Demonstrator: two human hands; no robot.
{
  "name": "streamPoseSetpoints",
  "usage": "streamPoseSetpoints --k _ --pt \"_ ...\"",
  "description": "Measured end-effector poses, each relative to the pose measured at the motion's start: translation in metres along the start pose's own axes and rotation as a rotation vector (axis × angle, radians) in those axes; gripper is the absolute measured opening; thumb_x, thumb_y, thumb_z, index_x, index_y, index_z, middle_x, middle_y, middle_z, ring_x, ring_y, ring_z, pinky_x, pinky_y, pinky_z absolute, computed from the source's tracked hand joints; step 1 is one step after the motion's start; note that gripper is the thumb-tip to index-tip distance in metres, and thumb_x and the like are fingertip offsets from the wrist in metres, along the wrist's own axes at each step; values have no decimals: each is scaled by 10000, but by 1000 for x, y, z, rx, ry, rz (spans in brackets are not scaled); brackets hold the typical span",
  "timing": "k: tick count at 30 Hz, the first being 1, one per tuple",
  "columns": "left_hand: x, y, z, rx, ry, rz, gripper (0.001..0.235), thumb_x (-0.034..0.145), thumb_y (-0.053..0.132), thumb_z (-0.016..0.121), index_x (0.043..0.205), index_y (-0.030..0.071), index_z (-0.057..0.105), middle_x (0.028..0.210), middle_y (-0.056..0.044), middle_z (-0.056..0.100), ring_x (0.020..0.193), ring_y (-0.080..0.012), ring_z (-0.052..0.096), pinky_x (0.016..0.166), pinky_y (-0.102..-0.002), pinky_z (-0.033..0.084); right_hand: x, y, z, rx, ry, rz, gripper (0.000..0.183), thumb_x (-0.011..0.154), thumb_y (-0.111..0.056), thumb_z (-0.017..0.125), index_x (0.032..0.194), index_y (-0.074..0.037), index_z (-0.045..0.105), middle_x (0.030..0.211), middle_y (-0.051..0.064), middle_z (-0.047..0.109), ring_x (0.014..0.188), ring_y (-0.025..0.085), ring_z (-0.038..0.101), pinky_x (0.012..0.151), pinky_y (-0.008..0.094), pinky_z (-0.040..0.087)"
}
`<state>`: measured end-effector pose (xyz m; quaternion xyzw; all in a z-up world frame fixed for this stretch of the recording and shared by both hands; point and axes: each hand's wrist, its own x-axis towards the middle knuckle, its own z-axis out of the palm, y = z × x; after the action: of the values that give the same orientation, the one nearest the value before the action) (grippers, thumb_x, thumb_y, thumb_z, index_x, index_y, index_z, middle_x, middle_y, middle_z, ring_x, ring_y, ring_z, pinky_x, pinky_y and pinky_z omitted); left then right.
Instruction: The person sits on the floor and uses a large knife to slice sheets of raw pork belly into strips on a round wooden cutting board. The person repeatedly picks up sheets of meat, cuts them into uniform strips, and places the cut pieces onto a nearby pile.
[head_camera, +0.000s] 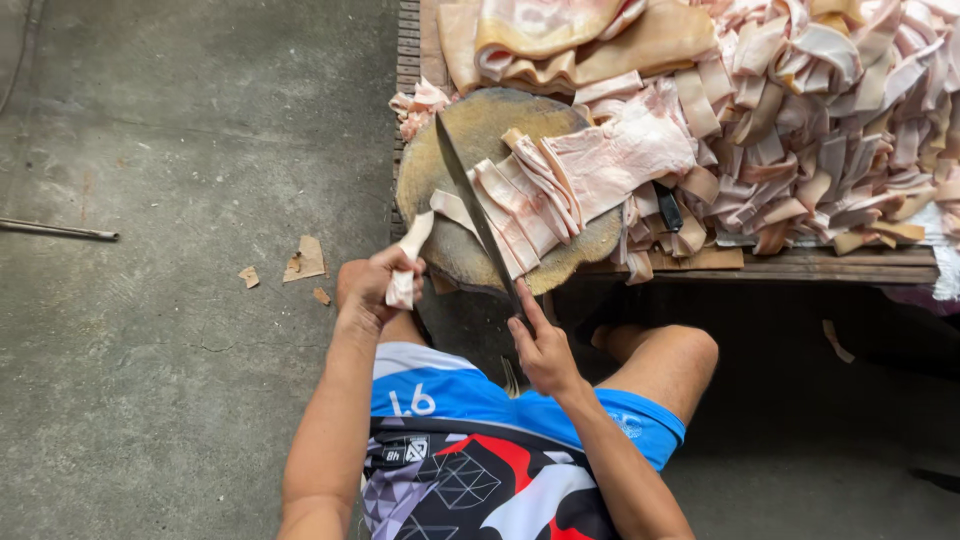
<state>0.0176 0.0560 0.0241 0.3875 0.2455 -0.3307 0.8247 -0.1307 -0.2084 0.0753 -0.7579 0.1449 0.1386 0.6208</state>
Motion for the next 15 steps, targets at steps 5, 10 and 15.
streamPoseSetpoints --k 5,10,15 --pt "-4 -25 -15 -108 -73 -8 413 814 58 549 1217 24 462 739 -69 569 509 -141 510 430 -291 426 -31 -27 -3 -22 125 -412 765 998 -82 621 1642 -139 212 648 -25 538 531 39 468 491 219 448" --pt "-7 -28 -26 -128 -94 -1 418 839 64 546 1243 18 446 736 -60 561 509 -133 496 420 -275 412 -6 17 17 -233 198 -665 678 1014 -121 672 1603 -168 338 740 46 639 608 83 614 567 252 519" --pt "-19 -24 -17 -43 -67 19 470 783 73 505 1251 90 467 679 -43 544 492 -133 506 385 -281 412 14 45 37 -478 97 -306 744 982 -160 677 1634 -122 322 833 149 716 739 74 625 653 328 512"
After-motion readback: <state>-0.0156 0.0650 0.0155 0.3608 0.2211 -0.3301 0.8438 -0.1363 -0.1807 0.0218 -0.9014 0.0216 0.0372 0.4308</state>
